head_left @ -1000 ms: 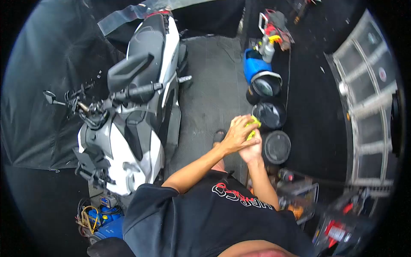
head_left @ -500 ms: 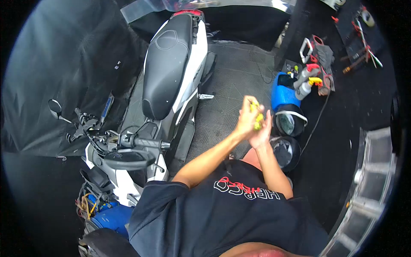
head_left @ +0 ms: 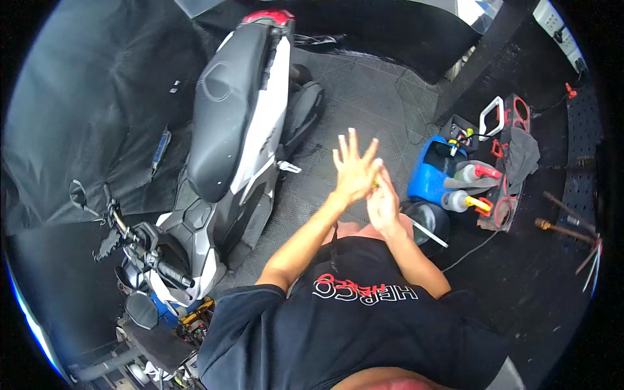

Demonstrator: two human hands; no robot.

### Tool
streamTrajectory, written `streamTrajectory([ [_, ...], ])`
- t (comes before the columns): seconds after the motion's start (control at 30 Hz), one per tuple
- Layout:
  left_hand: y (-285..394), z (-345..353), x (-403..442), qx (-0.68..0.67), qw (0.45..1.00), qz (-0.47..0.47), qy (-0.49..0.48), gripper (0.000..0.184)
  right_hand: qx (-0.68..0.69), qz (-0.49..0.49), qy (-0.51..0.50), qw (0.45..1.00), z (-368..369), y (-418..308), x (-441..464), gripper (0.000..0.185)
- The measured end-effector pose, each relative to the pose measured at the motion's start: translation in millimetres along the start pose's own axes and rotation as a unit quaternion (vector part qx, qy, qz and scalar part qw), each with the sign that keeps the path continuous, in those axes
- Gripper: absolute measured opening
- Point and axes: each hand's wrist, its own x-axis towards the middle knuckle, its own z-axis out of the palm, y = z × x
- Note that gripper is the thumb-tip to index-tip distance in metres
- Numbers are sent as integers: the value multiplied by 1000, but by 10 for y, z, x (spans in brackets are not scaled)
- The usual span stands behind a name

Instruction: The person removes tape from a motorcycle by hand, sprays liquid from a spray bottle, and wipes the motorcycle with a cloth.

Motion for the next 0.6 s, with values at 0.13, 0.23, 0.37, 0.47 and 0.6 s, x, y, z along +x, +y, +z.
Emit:
streamTrajectory([
  [0.13,7,427,584,-360,904,-231,-7,64,-59,29,-8,998,-273,-410,465,55],
  [0.23,-102,948,786,-530,788,-311,46,66,-296,-76,-125,944,-552,-467,834,49],
  [0.37,-248,1139,1098,-666,463,-579,83,68,-326,-83,-78,938,-800,-486,1093,23],
  [0.47,-467,1247,1176,-669,544,-501,77,58,-209,16,61,976,-1451,-371,1537,22],
  [0.6,-706,1242,1025,-604,652,-458,0,54,75,56,263,960,-2276,-605,2113,20],
])
